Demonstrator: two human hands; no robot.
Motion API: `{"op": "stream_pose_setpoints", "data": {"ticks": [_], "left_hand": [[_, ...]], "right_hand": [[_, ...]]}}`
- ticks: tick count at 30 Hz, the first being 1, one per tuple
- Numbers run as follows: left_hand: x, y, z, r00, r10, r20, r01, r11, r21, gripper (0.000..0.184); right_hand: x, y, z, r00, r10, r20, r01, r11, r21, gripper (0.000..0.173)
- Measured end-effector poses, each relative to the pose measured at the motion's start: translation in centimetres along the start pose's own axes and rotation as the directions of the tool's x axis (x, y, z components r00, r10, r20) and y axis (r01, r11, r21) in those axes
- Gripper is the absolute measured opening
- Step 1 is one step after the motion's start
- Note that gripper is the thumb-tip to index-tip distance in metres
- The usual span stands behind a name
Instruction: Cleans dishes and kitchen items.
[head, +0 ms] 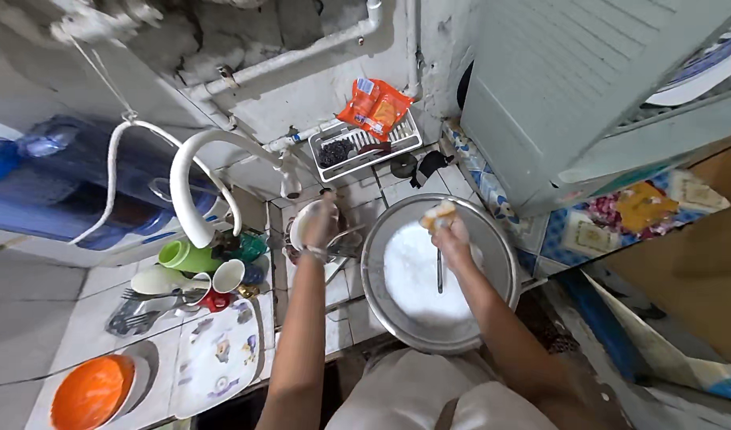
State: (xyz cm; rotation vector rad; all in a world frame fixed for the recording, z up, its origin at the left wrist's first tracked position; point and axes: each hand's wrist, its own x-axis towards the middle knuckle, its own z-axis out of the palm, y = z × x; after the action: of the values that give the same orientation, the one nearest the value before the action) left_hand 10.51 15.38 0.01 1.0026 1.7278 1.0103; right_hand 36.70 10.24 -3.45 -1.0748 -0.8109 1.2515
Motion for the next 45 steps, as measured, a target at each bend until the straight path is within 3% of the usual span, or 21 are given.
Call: {"op": "stream_pose_setpoints", "data": {"ticks": [1,3,4,5,7,9,11,15,18,22,24,28,30,32,34,37,39,40,42,45], "left_hand": [[-2.4,-0.7,2.3,0.989,0.047,0.139,-0.053,0.998,0.040,0.050],[-7.9,-1.6,6.9,0.880,0.048,0.473,-0.085,0.995,0.058,0.052],[-10.5,-1.9,8.7,0.822,0.059,0.567,-0.094,0.995,0.033,0.052],[-12.4,-2.1,10.2,0.806,0.086,0.585,-0.094,0.995,-0.017,0.052],[-14.3,-2.7,12.4,0.848,0.078,0.524,-0.015,0.992,-0.123,0.056],[-14.7,-2.9,12.7,0.918,0.035,0.396,0.012,0.993,-0.116,0.057],[-14.4,-2.9,12.1,0.956,0.018,0.293,-0.007,0.999,-0.039,0.053],[-14.5,-2.5,11.8,0.954,0.118,0.276,-0.144,0.987,0.074,0.040],[-14.5,-2.7,12.4,0.927,0.241,0.286,-0.240,0.970,-0.040,0.035],[-14.3,0.4,12.2,0.953,0.207,0.221,-0.132,0.941,-0.311,0.050],[-14.3,1.5,12.0,0.937,0.253,0.241,-0.132,0.895,-0.426,0.050],[-13.7,0.2,12.4,0.835,0.516,0.190,-0.365,0.779,-0.509,0.040],[-13.2,-0.1,11.7,0.788,0.599,0.146,-0.459,0.728,-0.509,0.037],[-12.6,0.1,9.5,0.777,0.617,0.125,-0.490,0.717,-0.495,0.038],[-12.5,0.5,6.0,0.841,0.525,0.133,-0.423,0.790,-0.445,0.029],[-12.6,0.7,0.2,0.890,0.367,0.269,-0.316,0.924,-0.214,0.024],[-11.9,-0.5,-2.8,0.853,0.372,0.365,-0.413,0.910,0.037,0.023],[-11.5,-1.2,-3.9,0.819,0.388,0.423,-0.490,0.856,0.164,0.024],[-11.3,-1.7,-5.2,0.764,0.287,0.579,-0.556,0.747,0.364,0.031],[-12.3,-2.3,-4.5,0.637,0.130,0.760,-0.593,0.712,0.375,0.029]], "right_hand": [[-0.2,-0.1,0.8,0.999,-0.032,-0.034,0.032,0.999,-0.005,0.026],[-0.8,-0.1,2.0,0.988,-0.134,-0.079,0.129,0.990,-0.063,0.027],[-1.4,-0.3,2.5,0.984,-0.157,-0.079,0.149,0.984,-0.100,0.032],[-1.8,-0.8,3.1,0.986,-0.147,-0.080,0.136,0.982,-0.129,0.034],[-2.4,-2.1,3.8,0.994,-0.086,-0.063,0.075,0.984,-0.161,0.031],[-2.3,-2.4,3.4,0.997,-0.015,0.074,0.029,0.979,-0.202,0.018],[-2.7,-2.1,2.4,0.978,-0.010,0.210,0.069,0.960,-0.272,0.028],[-3.6,-1.0,0.9,0.956,0.017,0.291,0.006,0.997,-0.079,0.029],[-3.0,-0.3,-1.4,0.922,0.053,0.383,-0.068,0.997,0.027,0.022],[-2.7,1.0,-4.7,0.947,0.064,0.314,-0.068,0.998,0.002,0.019],[-3.8,0.0,-4.8,0.917,0.151,0.370,-0.164,0.986,0.005,0.024],[-6.4,-2.6,-2.5,0.817,0.262,0.514,-0.294,0.956,-0.021,0.027],[-6.2,-2.5,-2.4,0.824,0.229,0.518,-0.224,0.972,-0.073,0.026],[-5.7,-3.5,-2.7,0.859,0.219,0.463,-0.058,0.939,-0.338,0.034],[-5.3,-5.3,-2.8,0.845,0.315,0.432,0.042,0.766,-0.642,0.045],[-4.8,-5.9,-2.8,0.827,0.373,0.421,0.164,0.557,-0.814,0.048],[-4.6,-6.1,-2.2,0.803,0.443,0.399,0.184,0.452,-0.873,0.049],[-4.6,-6.1,-1.7,0.785,0.482,0.389,0.194,0.405,-0.893,0.048],[-4.8,-6.2,0.1,0.731,0.545,0.411,0.251,0.345,-0.905,0.045],[-6.4,-5.6,4.6,0.610,0.611,0.503,0.370,0.342,-0.864,0.037]]}}
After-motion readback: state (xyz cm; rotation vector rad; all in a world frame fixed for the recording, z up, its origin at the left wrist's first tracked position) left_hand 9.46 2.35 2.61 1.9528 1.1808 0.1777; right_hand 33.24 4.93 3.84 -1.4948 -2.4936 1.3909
